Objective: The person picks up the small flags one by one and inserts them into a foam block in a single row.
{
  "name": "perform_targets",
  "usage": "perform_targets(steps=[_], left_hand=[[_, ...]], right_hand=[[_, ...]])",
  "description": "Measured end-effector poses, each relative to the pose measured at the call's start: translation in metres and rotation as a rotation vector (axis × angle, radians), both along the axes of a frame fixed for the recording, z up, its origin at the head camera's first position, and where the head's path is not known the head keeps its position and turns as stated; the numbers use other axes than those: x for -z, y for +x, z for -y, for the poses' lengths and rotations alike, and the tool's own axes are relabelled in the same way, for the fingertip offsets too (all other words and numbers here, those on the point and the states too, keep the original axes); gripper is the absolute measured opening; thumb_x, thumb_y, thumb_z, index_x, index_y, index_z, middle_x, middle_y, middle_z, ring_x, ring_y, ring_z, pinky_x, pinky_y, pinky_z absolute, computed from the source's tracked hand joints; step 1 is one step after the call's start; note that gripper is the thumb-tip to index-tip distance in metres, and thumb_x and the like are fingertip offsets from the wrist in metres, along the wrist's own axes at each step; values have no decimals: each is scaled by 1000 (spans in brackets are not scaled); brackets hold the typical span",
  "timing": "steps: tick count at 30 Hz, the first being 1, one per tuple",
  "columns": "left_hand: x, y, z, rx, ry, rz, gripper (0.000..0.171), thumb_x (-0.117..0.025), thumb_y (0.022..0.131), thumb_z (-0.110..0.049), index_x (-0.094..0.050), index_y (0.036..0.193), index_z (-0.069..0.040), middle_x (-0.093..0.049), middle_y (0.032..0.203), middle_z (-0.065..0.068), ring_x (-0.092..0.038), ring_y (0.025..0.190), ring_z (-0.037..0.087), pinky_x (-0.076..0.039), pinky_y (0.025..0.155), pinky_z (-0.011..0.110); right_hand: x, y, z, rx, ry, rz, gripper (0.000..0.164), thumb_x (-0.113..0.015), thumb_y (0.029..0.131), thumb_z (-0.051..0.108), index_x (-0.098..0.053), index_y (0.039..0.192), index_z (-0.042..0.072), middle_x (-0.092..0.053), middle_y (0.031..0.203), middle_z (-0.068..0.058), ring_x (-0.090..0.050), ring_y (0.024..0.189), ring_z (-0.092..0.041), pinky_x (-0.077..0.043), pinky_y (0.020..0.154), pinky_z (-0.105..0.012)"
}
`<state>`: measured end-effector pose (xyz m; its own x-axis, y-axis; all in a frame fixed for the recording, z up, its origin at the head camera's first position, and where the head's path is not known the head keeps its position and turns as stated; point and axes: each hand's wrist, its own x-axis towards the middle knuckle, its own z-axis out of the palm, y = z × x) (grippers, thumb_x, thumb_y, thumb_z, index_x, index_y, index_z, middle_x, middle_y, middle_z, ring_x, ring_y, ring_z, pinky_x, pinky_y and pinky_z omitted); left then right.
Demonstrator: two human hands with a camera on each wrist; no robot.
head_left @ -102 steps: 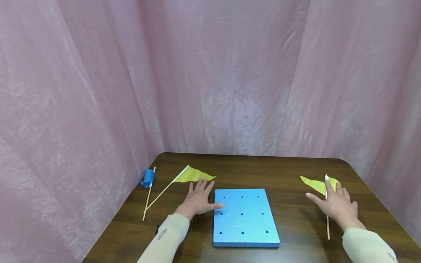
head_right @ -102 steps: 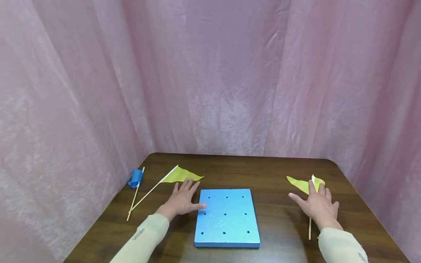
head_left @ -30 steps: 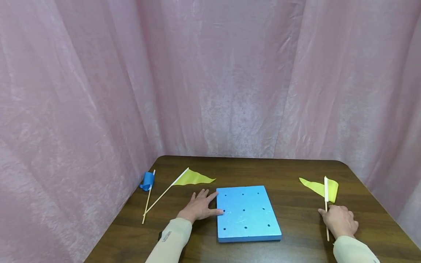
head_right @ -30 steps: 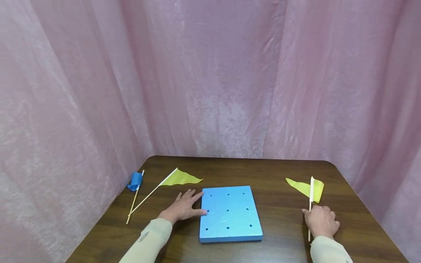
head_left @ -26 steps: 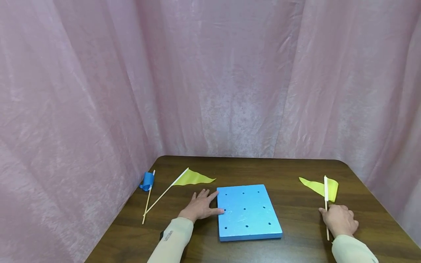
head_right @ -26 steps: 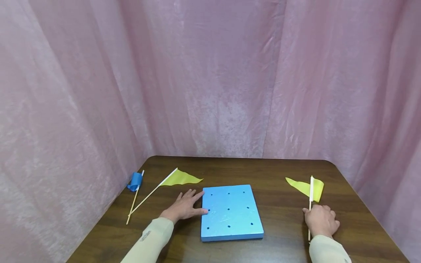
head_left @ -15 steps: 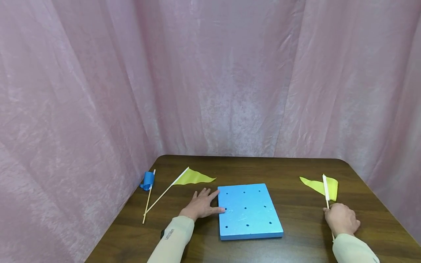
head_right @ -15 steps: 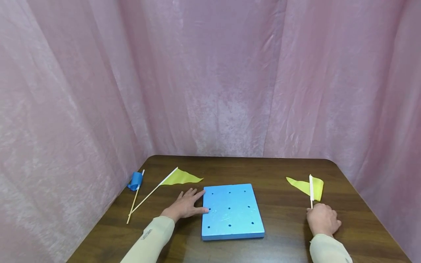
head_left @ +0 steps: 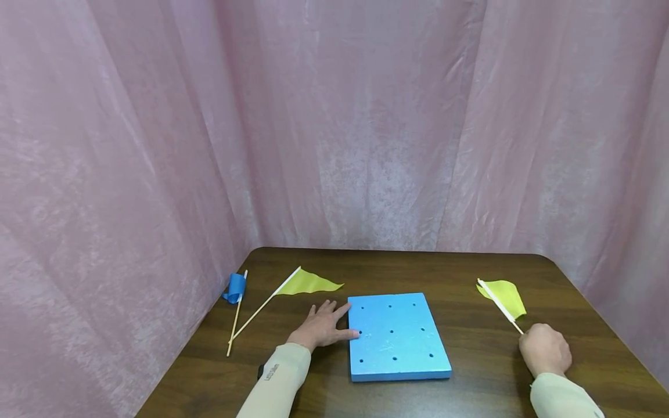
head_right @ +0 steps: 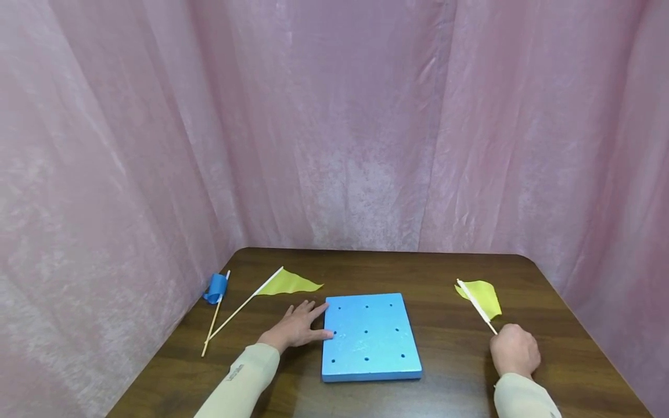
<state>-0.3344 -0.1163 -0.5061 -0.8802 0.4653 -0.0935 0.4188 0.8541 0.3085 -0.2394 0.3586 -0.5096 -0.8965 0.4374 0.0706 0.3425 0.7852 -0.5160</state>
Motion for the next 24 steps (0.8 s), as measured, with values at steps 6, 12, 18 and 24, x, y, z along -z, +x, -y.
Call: perform_targets(steps=[6,12,18,24], left_hand=[[1,1,-2,-20,-6,19,98,-54,78,-82,-28,157,-31,-28,160,16,-15,150,34,-11,117,60],[-2,2,-4,-32,-4,14,97,-55,79,-81,-28,157,-31,-28,159,16,-15,150,34,-11,117,59],[-7,5,-7,-26,0,26,97,-55,80,-80,-28,158,-30,-29,159,17,-16,149,35,-11,117,60],[-9,4,-10,-19,-15,21,96,-54,80,-80,-28,158,-30,-29,159,17,-15,150,35,-10,117,60]], right_hand=[[-2,-1,-2,-18,15,37,22,-52,81,8,-62,73,-10,-60,78,-38,-60,71,-53,-48,53,-54],[-7,-2,-1,32,-14,21,27,-49,81,10,-62,74,-12,-59,81,-40,-60,74,-55,-47,54,-54],[-15,0,0,88,-84,-2,30,-46,84,15,-67,75,-5,-61,86,-37,-59,77,-53,-45,52,-50],[-29,-5,11,110,-211,-22,41,-51,96,31,-67,117,-1,-57,123,-34,-52,103,-57,-44,66,-53]])
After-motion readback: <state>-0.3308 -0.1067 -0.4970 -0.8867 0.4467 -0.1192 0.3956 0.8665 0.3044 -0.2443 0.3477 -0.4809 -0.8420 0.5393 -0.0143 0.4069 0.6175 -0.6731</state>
